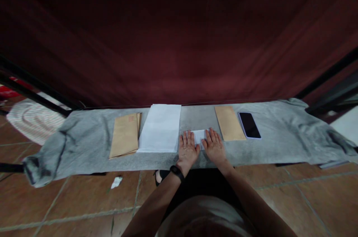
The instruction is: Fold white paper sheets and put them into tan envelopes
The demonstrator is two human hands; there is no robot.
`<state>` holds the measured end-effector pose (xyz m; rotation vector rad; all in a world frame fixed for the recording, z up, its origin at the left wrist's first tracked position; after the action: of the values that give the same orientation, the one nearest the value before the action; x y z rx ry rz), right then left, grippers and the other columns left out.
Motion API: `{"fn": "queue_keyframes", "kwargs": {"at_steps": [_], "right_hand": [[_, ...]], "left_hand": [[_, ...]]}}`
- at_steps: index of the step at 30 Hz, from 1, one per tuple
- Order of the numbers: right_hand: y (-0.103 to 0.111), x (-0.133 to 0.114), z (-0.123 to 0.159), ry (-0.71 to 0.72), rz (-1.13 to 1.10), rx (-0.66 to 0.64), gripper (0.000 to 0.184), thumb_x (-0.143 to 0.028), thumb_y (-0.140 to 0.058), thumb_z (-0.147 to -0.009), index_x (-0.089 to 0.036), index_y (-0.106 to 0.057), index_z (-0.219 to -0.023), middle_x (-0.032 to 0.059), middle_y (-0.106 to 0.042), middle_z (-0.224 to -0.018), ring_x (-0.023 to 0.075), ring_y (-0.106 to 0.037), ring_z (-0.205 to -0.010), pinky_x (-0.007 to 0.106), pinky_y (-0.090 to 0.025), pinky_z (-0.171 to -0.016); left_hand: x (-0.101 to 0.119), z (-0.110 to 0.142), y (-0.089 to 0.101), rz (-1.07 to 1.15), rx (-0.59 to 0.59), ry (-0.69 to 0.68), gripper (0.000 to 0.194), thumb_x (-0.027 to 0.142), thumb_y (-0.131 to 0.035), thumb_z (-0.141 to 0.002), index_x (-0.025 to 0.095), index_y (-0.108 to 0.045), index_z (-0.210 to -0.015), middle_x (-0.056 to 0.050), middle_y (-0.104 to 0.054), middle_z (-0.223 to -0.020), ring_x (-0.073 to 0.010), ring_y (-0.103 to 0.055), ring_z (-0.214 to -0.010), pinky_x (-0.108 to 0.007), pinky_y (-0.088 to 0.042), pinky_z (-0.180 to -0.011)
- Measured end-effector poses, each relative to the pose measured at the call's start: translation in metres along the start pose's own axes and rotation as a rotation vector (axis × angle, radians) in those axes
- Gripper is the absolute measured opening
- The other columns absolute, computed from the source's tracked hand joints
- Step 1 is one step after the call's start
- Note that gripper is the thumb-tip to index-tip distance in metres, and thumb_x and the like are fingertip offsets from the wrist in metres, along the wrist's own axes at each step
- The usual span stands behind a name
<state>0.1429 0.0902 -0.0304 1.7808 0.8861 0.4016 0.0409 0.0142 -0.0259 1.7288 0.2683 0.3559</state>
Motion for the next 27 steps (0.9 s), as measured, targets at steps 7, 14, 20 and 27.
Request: {"fn": "queue_keyframes", "kwargs": {"at_steps": [7, 14, 20, 27], "right_hand": [[0.002, -0.002, 0.001, 0.013, 0.022, 0.054, 0.054, -0.037, -0.040, -0.102, -0.009, -0.042, -0.149, 0.0213, -0.042, -0.154, 0.0318, -0.043, -0.140, 0.049, -0.035, -0.112], [0.001, 0.005, 0.005, -0.006, 0.019, 0.057, 0.052, -0.033, -0.035, -0.103, -0.006, -0.042, -0.148, 0.0205, -0.048, -0.150, 0.0299, -0.045, -0.139, 0.047, -0.038, -0.111], [0.002, 0.010, 0.010, -0.020, -0.017, 0.062, 0.052, -0.030, -0.033, -0.103, -0.006, -0.041, -0.149, 0.0184, -0.051, -0.149, 0.0293, -0.044, -0.140, 0.046, -0.038, -0.112], [0.010, 0.003, 0.011, 0.022, -0.131, 0.067, 0.054, -0.027, -0.032, -0.104, -0.009, -0.032, -0.155, 0.0172, -0.044, -0.154, 0.0267, -0.039, -0.144, 0.047, -0.038, -0.114]], "left_hand": [[0.000, 0.000, 0.003, 0.004, 0.019, 0.013, 0.065, 0.037, -0.045, -0.094, 0.008, -0.039, -0.151, -0.018, -0.037, -0.158, -0.0360, -0.029, -0.148, -0.056, -0.026, -0.119], [-0.004, 0.006, 0.007, 0.047, 0.063, -0.001, 0.064, 0.037, -0.045, -0.095, 0.007, -0.038, -0.151, -0.016, -0.038, -0.158, -0.0319, -0.028, -0.149, -0.050, -0.028, -0.121], [-0.010, 0.010, 0.007, 0.053, 0.109, 0.002, 0.059, 0.030, -0.039, -0.098, 0.007, -0.035, -0.152, -0.016, -0.043, -0.155, -0.0285, -0.031, -0.148, -0.049, -0.032, -0.119], [0.003, 0.029, 0.012, 0.062, 0.145, -0.114, 0.058, 0.023, -0.040, -0.098, 0.009, -0.030, -0.154, -0.016, -0.038, -0.158, -0.0261, -0.031, -0.149, -0.048, -0.037, -0.117]]}}
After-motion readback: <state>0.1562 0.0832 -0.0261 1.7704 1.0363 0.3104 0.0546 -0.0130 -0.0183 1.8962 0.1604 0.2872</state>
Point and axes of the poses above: each hand's wrist, its own z-axis away from the middle knuckle, its own y-axis out of the back of the hand, x = y × z, the point moved 9 cm from there along -z, towards the middle knuckle
